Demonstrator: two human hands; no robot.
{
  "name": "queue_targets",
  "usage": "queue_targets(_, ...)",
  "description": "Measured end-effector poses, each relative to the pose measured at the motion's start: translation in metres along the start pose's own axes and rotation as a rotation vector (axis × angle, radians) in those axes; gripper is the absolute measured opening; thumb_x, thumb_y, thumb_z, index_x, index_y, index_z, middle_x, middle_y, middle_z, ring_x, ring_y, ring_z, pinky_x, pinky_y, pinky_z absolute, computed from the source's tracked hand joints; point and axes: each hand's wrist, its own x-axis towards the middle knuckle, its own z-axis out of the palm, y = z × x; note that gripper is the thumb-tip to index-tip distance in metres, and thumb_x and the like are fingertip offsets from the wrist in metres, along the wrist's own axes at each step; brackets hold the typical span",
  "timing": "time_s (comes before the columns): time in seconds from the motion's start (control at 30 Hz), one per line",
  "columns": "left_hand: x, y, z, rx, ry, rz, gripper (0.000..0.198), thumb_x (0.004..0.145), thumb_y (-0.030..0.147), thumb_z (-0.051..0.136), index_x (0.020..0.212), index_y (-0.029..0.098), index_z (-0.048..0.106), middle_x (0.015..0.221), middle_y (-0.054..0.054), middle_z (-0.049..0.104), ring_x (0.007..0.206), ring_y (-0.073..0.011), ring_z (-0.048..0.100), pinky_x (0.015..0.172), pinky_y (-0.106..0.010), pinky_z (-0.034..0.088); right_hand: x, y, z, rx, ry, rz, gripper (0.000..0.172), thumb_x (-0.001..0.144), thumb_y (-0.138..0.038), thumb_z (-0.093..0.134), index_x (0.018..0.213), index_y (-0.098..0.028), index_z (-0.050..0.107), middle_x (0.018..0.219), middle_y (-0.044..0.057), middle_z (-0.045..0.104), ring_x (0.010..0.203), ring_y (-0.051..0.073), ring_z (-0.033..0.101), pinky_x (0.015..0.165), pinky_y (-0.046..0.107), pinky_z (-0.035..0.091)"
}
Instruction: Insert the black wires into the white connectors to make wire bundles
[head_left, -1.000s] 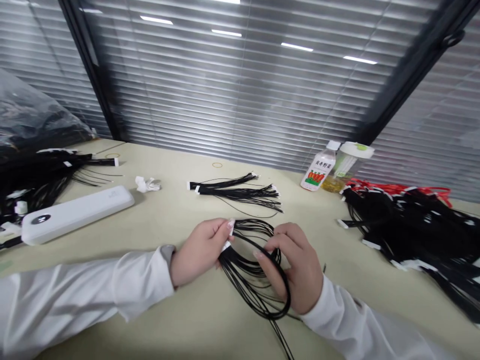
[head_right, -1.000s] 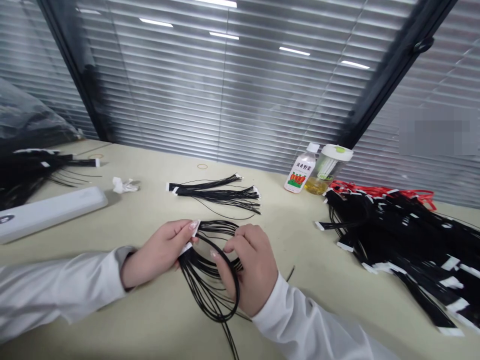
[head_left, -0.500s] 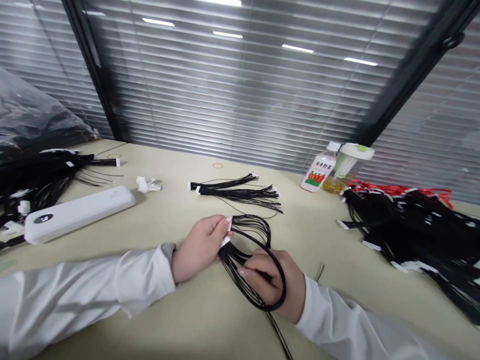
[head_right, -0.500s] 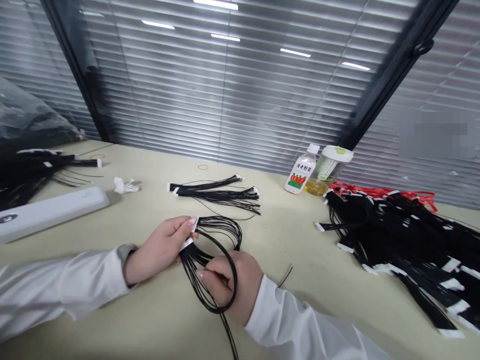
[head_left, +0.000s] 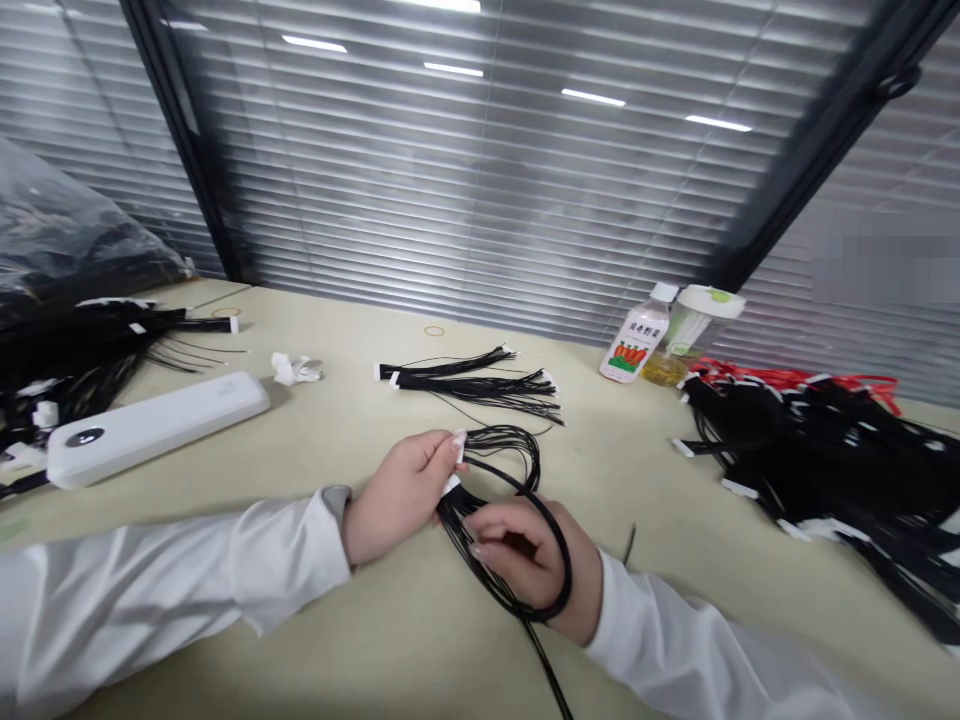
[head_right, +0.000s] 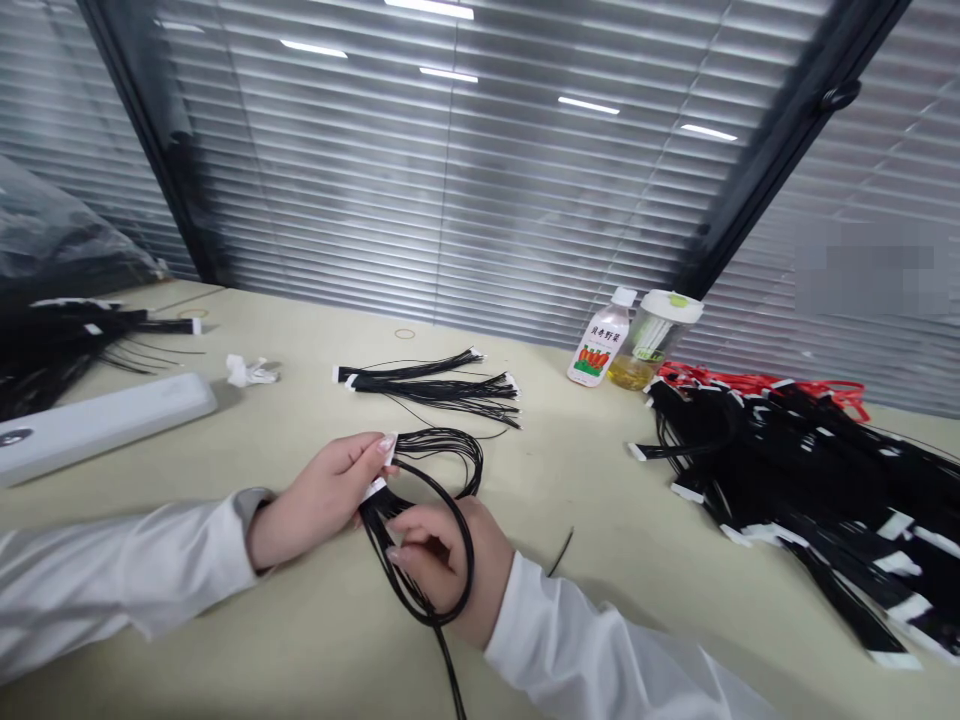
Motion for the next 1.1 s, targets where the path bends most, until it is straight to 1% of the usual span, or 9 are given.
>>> queue_targets(0.13, 0.0000, 0.0006, 0.0007, -0.011, 0.017, -0.010, 0.036, 0.080, 0.046, 0.036, 0.064, 0.015, 0.043, 0.045, 0.007, 0.037, 0.033, -0.0042, 0.037, 0.034, -0.016, 0.030, -0.0013, 0.0018, 0.0018, 0.248, 0.035, 0.261, 0.014, 0.073, -0.025, 0.055, 0.084, -0.016, 0.053, 0.062, 0.000, 0.061, 0.053, 0.009, 0.053, 0.052, 0.020, 0.041)
queue_targets(0.2, -0.0002, 0.0014, 0.0011, -0.019, 0.014, -0.011, 0.036, 0.081, 0.046, 0.035, 0.064, 0.015, 0.043, 0.044, 0.007, 0.036, 0.033, -0.0041, 0.036, 0.034, -0.015, 0.030, -0.0010, 0.0037, 0.0019, 0.369, 0.067, 0.289, 0.015, 0.076, -0.027, 0.053, 0.084, -0.015, 0.051, 0.060, -0.001, 0.058, 0.054, 0.009, 0.054, 0.052, 0.020, 0.041)
queue_targets(0.3, -0.0005, 0.0023, 0.0015, -0.031, 0.009, -0.013, 0.036, 0.081, 0.046, 0.036, 0.064, 0.015, 0.043, 0.043, 0.007, 0.037, 0.033, -0.0041, 0.036, 0.034, -0.015, 0.031, 0.0003, 0.0062, 0.0017, 0.456, 0.095, 0.270, 0.018, 0.077, -0.032, 0.052, 0.083, -0.015, 0.050, 0.055, -0.003, 0.050, 0.050, 0.008, 0.050, 0.048, 0.019, 0.039)
queue_targets(0.53, -0.0007, 0.0017, 0.0011, -0.008, 0.007, -0.018, 0.037, 0.082, 0.046, 0.034, 0.064, 0.015, 0.043, 0.041, 0.007, 0.037, 0.035, -0.0051, 0.037, 0.035, -0.015, 0.031, 0.0020, 0.0025, -0.0023, 0.519, 0.037, 0.362, 0.027, 0.078, -0.041, 0.048, 0.086, -0.015, 0.047, 0.044, -0.008, 0.039, 0.036, 0.005, 0.037, 0.038, 0.017, 0.035)
queue_targets(0.73, 0.0007, -0.0012, 0.0007, 0.000, 0.005, 0.000, 0.039, 0.082, 0.048, 0.033, 0.064, 0.015, 0.043, 0.043, 0.007, 0.037, 0.035, -0.0039, 0.036, 0.035, -0.014, 0.031, 0.0018, -0.0020, -0.0051, 0.401, -0.094, 0.519, 0.024, 0.066, -0.027, 0.058, 0.085, -0.017, 0.047, 0.037, -0.011, 0.039, 0.028, 0.006, 0.035, 0.030, 0.015, 0.027)
queue_targets(0.8, 0.0005, -0.0013, 0.0009, -0.003, 0.008, -0.001, 0.040, 0.081, 0.049, 0.034, 0.064, 0.015, 0.043, 0.044, 0.007, 0.037, 0.035, -0.0036, 0.036, 0.035, -0.014, 0.030, 0.0016, -0.0019, -0.0059, 0.358, -0.113, 0.503, 0.022, 0.063, -0.025, 0.060, 0.079, -0.017, 0.047, 0.036, -0.011, 0.037, 0.029, 0.005, 0.034, 0.032, 0.016, 0.027)
queue_targets(0.87, 0.0000, -0.0008, 0.0011, 0.001, 0.010, -0.011, 0.040, 0.081, 0.049, 0.033, 0.064, 0.015, 0.043, 0.044, 0.007, 0.036, 0.035, -0.0035, 0.035, 0.034, -0.014, 0.030, 0.0014, -0.0012, -0.0065, 0.301, -0.112, 0.439, 0.020, 0.062, -0.027, 0.062, 0.072, -0.016, 0.047, 0.038, -0.010, 0.036, 0.034, 0.004, 0.031, 0.035, 0.016, 0.025)
queue_targets(0.97, -0.0007, 0.0002, 0.0011, 0.018, 0.019, -0.015, 0.040, 0.081, 0.049, 0.033, 0.065, 0.014, 0.044, 0.045, 0.006, 0.037, 0.035, -0.0035, 0.036, 0.034, -0.014, 0.030, 0.0010, -0.0004, -0.0063, 0.181, -0.112, 0.318, 0.019, 0.065, -0.030, 0.062, 0.065, -0.015, 0.050, 0.041, -0.008, 0.037, 0.039, 0.004, 0.028, 0.038, 0.017, 0.022)
queue_targets(1.1, -0.0004, -0.0004, 0.0006, 0.025, 0.016, -0.003, 0.039, 0.082, 0.048, 0.033, 0.066, 0.014, 0.044, 0.047, 0.006, 0.039, 0.035, -0.0035, 0.037, 0.034, -0.014, 0.031, 0.0007, -0.0007, -0.0058, 0.049, -0.134, 0.211, 0.021, 0.070, -0.030, 0.058, 0.058, -0.014, 0.052, 0.040, -0.007, 0.034, 0.038, 0.004, 0.026, 0.037, 0.018, 0.018)
